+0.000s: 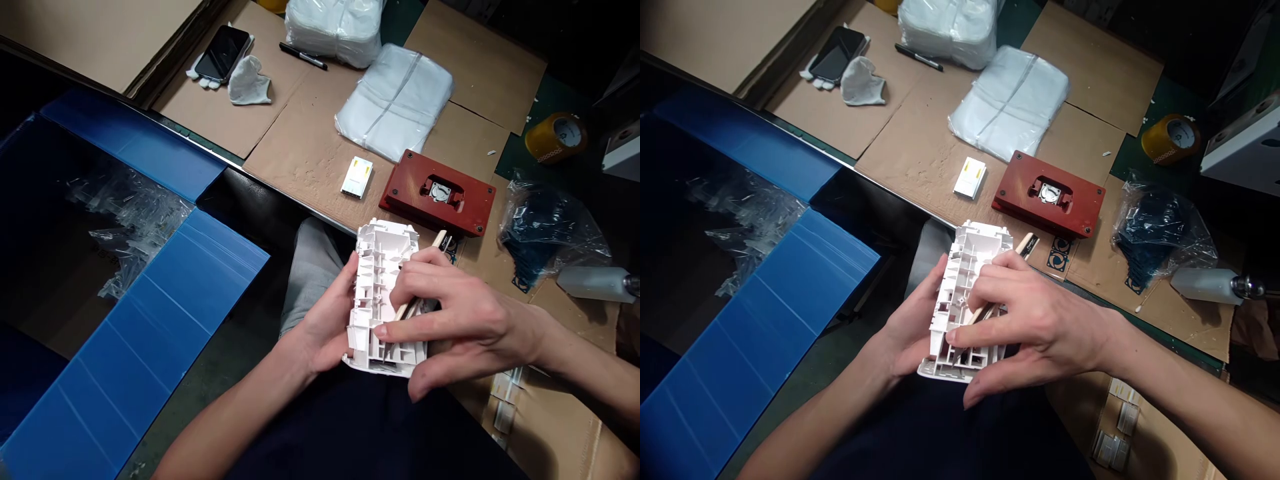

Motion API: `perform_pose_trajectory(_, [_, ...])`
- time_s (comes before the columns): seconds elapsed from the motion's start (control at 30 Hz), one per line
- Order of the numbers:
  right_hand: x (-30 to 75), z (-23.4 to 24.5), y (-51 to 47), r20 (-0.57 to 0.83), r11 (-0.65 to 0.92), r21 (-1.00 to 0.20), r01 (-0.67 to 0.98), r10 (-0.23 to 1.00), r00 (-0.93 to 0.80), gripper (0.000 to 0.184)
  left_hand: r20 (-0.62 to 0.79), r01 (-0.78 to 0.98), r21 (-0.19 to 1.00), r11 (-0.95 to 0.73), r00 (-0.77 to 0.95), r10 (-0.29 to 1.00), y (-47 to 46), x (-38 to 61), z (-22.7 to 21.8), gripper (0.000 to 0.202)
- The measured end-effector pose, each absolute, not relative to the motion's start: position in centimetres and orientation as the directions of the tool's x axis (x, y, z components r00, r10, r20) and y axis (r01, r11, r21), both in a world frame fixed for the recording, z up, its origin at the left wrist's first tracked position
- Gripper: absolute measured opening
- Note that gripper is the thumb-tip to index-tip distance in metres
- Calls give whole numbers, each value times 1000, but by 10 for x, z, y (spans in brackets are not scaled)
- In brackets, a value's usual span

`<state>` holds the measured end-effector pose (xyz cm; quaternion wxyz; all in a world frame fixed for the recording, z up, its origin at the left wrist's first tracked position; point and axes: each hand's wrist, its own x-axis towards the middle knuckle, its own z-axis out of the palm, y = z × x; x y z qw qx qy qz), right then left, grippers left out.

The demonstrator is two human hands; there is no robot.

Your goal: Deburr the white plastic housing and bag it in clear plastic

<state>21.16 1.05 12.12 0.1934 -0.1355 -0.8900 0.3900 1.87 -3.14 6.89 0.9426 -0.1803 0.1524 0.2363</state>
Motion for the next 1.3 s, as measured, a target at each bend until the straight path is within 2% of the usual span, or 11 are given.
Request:
perform_pose_trajectory(0.17, [226,114,6,268,576,-778,252,666,-696,28,-341,-608,-189,771,777,529,-33,5,66,61])
perform_pose_trajectory(0.27, [231,100,-5,165,346,-845,407,894,-416,37,-303,-696,-103,710,702,644,-34,-4,60,59])
perform_pose_trajectory(0.33, [230,87,-16,62,142,-875,462,981,-185,35,-312,-725,-34,687,661,682,-33,-8,57,60])
perform_pose_trajectory(0.43, [225,62,-34,-70,-120,-895,430,989,131,30,-395,-751,161,640,545,740,-31,-14,54,65])
perform_pose_trajectory(0.5, [220,47,-44,-145,-228,-931,286,948,283,31,-456,-721,315,617,455,765,-28,-17,54,77])
perform_pose_trajectory(0.57, [215,35,-52,-200,-253,-962,106,912,357,30,-506,-668,395,631,415,756,-24,-17,55,86])
perform_pose_trajectory(0.7, [204,27,-59,-256,-246,-966,-77,887,383,27,-587,-662,436,610,304,750,-17,-9,61,79])
perform_pose_trajectory(0.83, [198,35,-61,-258,-246,-966,-82,885,386,24,-694,-701,483,525,59,718,-14,2,68,58])
perform_pose_trajectory(0.93, [193,47,-64,-211,-272,-956,108,896,390,30,-706,-769,479,423,-51,706,-14,9,70,62])
perform_pose_trajectory(1.07, [183,68,-71,-40,-153,-878,453,968,250,30,-560,-751,597,281,-140,816,-15,14,71,60])
perform_pose_trajectory(1.3, [169,82,-73,106,42,-785,618,992,68,42,-432,-658,737,156,-280,857,-18,16,73,68])
